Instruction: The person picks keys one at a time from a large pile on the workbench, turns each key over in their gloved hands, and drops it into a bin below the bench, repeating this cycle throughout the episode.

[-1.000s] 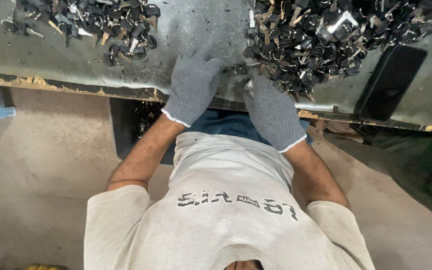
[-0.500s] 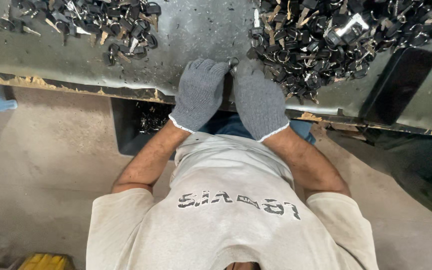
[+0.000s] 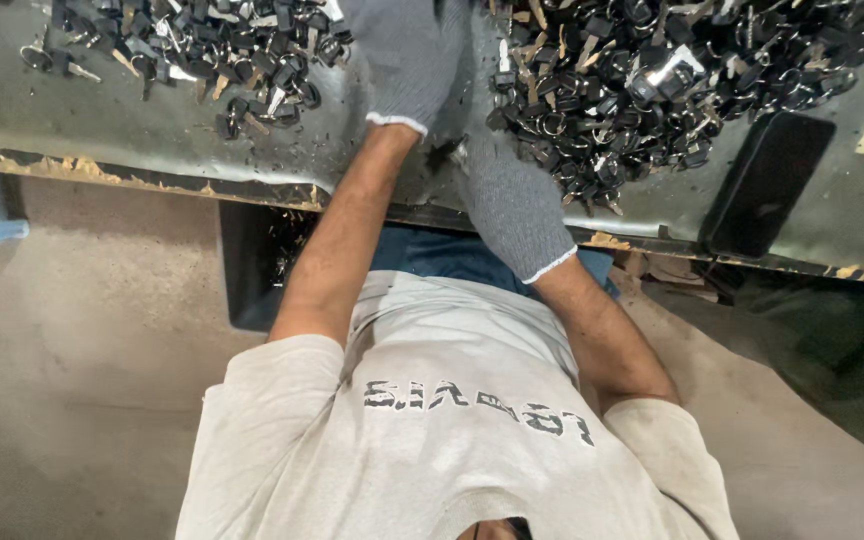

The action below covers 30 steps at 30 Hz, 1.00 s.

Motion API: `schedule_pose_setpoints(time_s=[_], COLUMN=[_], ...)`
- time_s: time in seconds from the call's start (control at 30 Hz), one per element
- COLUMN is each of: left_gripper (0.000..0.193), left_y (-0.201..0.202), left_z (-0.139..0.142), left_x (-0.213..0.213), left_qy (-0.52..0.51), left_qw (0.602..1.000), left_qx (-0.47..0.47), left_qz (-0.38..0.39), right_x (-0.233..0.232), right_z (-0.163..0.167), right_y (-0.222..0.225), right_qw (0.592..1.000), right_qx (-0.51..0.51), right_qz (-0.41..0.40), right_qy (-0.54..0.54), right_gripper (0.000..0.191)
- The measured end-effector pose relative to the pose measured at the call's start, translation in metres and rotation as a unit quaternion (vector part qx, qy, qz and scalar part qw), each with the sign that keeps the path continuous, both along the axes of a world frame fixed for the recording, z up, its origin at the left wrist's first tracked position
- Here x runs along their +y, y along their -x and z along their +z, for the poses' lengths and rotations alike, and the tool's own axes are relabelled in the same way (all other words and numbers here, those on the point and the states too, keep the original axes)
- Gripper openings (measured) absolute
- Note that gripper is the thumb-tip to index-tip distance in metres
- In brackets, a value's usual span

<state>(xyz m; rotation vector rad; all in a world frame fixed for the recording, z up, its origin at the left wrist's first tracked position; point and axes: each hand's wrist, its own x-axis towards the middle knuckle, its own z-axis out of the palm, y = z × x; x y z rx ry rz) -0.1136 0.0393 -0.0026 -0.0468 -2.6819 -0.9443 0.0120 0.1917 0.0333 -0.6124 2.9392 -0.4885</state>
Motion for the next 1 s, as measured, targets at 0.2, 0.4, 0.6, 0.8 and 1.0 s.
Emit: schedule_pose_setpoints(time_s=[0.2, 0.4, 0.6, 0.8, 1.0], left_gripper=[0.037, 0.034, 0.021, 0.018, 0.019], left_y=[-0.094, -0.107, -0.106, -0.110, -0.116], left_z=[0.017, 0.021, 0.019, 0.017, 0.017], left_x=[-0.006, -0.016, -0.030, -0.031, -0.030], left_qy=[-0.045, 0.059, -0.001, 0.013, 0.088], left_qw=[0.979, 0.981, 0.979, 0.982, 0.977], left_qx=[0.074, -0.003, -0.068, -0.049, -0.050], left_qz=[-0.183, -0.187, -0.194, -0.181, -0.188], right_x=[0.019, 0.016, 0.016, 0.010, 0.011], right_z=[0.006, 0.006, 0.004, -0.005, -0.008], right_y=[-0.009, -0.008, -0.011, -0.007, -0.009], right_qw=[0.997, 0.983, 0.994, 0.989, 0.992], right_qx=[-0.079, -0.138, -0.105, -0.038, -0.084], right_qz=[-0.009, -0.120, -0.011, -0.130, -0.064], right_qy=[0.019, 0.033, 0.026, 0.066, 0.071], right_gripper=[0.046, 0.032, 0.037, 0.038, 0.053])
